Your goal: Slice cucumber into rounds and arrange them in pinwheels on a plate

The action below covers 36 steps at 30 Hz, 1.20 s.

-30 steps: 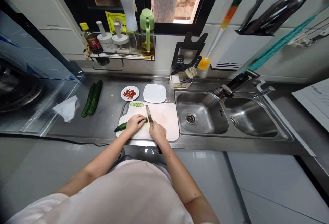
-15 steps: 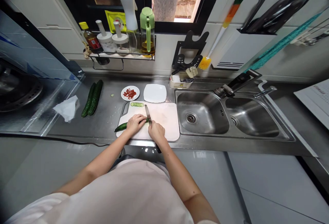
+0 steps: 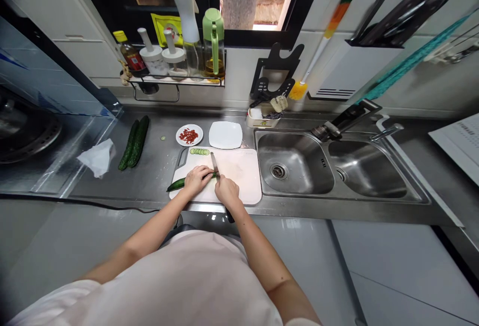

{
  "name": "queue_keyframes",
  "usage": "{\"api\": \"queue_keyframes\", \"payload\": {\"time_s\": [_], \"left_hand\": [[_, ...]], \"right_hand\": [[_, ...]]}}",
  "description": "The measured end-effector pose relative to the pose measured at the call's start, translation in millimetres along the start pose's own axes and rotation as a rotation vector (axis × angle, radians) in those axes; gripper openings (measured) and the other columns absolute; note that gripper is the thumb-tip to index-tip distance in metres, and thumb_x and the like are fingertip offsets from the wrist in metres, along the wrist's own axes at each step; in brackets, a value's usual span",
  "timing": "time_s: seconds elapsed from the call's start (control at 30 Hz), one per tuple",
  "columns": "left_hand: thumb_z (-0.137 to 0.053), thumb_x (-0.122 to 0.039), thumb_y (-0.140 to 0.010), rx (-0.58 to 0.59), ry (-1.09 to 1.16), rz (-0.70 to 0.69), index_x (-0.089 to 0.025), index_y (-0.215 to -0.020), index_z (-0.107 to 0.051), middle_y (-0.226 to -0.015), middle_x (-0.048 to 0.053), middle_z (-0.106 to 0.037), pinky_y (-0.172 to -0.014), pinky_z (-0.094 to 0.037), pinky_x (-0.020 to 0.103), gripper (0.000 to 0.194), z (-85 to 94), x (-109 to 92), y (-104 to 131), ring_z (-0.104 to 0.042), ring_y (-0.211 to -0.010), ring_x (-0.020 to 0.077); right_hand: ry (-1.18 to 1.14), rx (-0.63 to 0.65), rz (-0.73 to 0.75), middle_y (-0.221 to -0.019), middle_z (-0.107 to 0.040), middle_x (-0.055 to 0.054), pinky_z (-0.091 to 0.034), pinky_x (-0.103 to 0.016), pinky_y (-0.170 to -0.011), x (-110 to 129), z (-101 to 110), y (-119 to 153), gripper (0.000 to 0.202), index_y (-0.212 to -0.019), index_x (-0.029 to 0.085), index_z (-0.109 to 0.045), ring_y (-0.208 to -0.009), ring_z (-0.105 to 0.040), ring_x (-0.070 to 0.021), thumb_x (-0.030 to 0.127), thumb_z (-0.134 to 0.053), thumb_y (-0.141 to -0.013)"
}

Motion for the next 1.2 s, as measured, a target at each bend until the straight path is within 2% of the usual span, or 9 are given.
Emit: {"api": "queue_keyframes", "payload": {"time_s": [0.23,0.67,0.93,1.2], "left_hand": [[-0.051,-0.034,-0.094,0.004,0.007,-0.003,-0.028,-0.105,-0.07,-0.103,0.003,-0.066,-0.084,-0.047,0.03,0.023,1.1,-1,0,-0.057,-0.095,0.0173],[-0.051,-0.035,-0.094,0.011,0.011,0.005,-0.028,-0.105,-0.07,-0.103,0.003,-0.066,-0.084,-0.046,0.03,0.023,-0.4,0,0,-0.057,-0.097,0.0173],[-0.051,-0.035,-0.093,0.015,0.027,0.014,-0.029,-0.103,-0.07,-0.103,0.003,-0.066,-0.083,-0.046,0.029,0.022,1.4,-1,-1,-0.057,-0.097,0.0172],[-0.051,-0.035,-0.093,0.017,0.024,0.018,-0.028,-0.103,-0.071,-0.103,0.003,-0.067,-0.084,-0.047,0.03,0.023,1.8,-1,-1,-0.058,-0.097,0.0176]], "right_hand": [[0.001,0.038,0.01,-0.111,-0.067,-0.017,-0.043,-0.031,-0.081,-3,-4,6,0.033,-0.118,0.013,-0.055,-0.105,-0.063,-0.0257,0.024,-0.035,-0.095],[0.05,0.105,0.005,-0.102,-0.069,-0.016,-0.042,-0.031,-0.074,-18,-15,36,0.028,-0.107,0.015,-0.059,-0.096,-0.065,-0.0257,0.022,-0.035,-0.092],[0.047,0.093,0.003,-0.103,-0.069,-0.016,-0.043,-0.03,-0.074,-12,-14,23,0.029,-0.109,0.015,-0.059,-0.097,-0.065,-0.0252,0.021,-0.037,-0.091],[0.045,0.09,-0.002,-0.109,-0.068,-0.017,-0.044,-0.031,-0.08,-3,-13,7,0.032,-0.117,0.014,-0.057,-0.104,-0.063,-0.0246,0.023,-0.038,-0.092]]}}
Point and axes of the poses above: each hand's wrist, its own y-axis away from the middle knuckle, its own z-axis out of the back of the hand, x = y × z, the point moved 8 cm from there along -y, towards the middle knuckle
